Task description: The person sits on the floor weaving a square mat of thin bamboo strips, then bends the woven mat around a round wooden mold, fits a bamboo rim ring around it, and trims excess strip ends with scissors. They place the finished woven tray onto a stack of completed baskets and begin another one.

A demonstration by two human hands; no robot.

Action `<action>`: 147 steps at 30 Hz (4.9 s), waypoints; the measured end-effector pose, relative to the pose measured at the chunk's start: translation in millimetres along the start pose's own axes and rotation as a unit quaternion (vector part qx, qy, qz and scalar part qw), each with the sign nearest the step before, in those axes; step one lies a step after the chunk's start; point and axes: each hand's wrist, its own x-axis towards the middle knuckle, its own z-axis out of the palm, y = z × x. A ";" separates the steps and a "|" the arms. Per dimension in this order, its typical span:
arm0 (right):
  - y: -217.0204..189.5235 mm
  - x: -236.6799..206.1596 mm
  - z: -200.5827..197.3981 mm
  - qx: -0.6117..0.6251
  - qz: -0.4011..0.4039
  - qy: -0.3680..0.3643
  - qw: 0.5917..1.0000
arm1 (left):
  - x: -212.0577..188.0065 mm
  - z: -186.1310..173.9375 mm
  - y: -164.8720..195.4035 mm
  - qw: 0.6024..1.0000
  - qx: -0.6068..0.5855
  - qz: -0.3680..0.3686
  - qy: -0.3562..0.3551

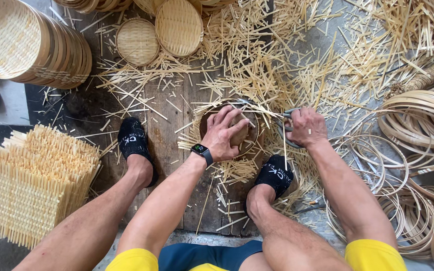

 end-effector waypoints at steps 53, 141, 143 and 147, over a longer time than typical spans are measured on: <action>2.5 -2.9 12.1 0.022 -0.009 0.092 0.995 | 16.2 8.2 8.4 0.995 0.037 0.025 -0.087; -107.0 -55.3 20.5 0.718 0.383 -0.097 0.574 | -16.4 56.4 -101.0 0.799 -0.405 -0.433 0.101; -107.7 -55.2 19.4 0.723 0.378 -0.086 0.571 | -9.7 54.7 -98.7 0.809 -0.354 -0.459 0.094; -111.6 -56.6 3.5 0.733 0.390 -0.051 0.555 | -7.2 49.4 -92.8 0.827 -0.289 -0.473 0.097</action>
